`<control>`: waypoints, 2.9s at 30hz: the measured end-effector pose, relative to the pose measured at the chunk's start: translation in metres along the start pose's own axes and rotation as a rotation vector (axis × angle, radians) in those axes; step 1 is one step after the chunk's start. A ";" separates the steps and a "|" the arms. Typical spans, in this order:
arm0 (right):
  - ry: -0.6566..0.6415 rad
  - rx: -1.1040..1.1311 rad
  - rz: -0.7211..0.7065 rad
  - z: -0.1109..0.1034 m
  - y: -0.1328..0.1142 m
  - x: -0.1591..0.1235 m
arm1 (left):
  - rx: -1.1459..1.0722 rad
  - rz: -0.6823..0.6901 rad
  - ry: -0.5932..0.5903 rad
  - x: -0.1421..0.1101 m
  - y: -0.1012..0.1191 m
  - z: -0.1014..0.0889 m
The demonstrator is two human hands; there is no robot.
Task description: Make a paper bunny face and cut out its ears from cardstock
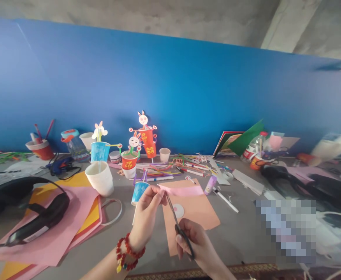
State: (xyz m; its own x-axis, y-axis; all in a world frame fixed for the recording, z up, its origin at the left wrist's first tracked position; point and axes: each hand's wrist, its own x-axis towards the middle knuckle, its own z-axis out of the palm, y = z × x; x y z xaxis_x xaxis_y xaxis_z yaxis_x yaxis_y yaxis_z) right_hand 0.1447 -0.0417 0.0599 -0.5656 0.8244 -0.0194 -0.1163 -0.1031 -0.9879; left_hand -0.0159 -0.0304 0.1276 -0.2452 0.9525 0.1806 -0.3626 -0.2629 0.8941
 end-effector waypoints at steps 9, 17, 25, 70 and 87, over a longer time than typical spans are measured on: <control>0.023 0.003 -0.012 -0.007 0.006 0.002 | 0.068 -0.027 -0.147 -0.006 0.001 0.003; 0.007 -0.022 0.026 -0.007 -0.003 0.001 | 0.059 -0.049 -0.155 -0.008 0.006 0.009; 0.000 -0.012 0.021 -0.009 -0.004 -0.001 | 0.042 -0.062 -0.167 -0.009 0.003 0.007; -0.047 0.015 0.053 -0.024 -0.008 0.013 | 0.053 -0.126 -0.200 0.009 0.011 -0.004; -0.032 -0.057 0.052 -0.022 -0.018 0.013 | 0.061 -0.139 -0.176 0.007 0.013 -0.001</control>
State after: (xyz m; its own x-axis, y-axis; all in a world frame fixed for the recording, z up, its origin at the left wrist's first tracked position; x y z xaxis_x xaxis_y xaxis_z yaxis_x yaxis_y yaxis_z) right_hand 0.1576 -0.0169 0.0742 -0.5954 0.8007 -0.0669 -0.0397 -0.1125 -0.9929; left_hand -0.0230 -0.0270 0.1402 -0.0341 0.9925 0.1176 -0.3253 -0.1222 0.9377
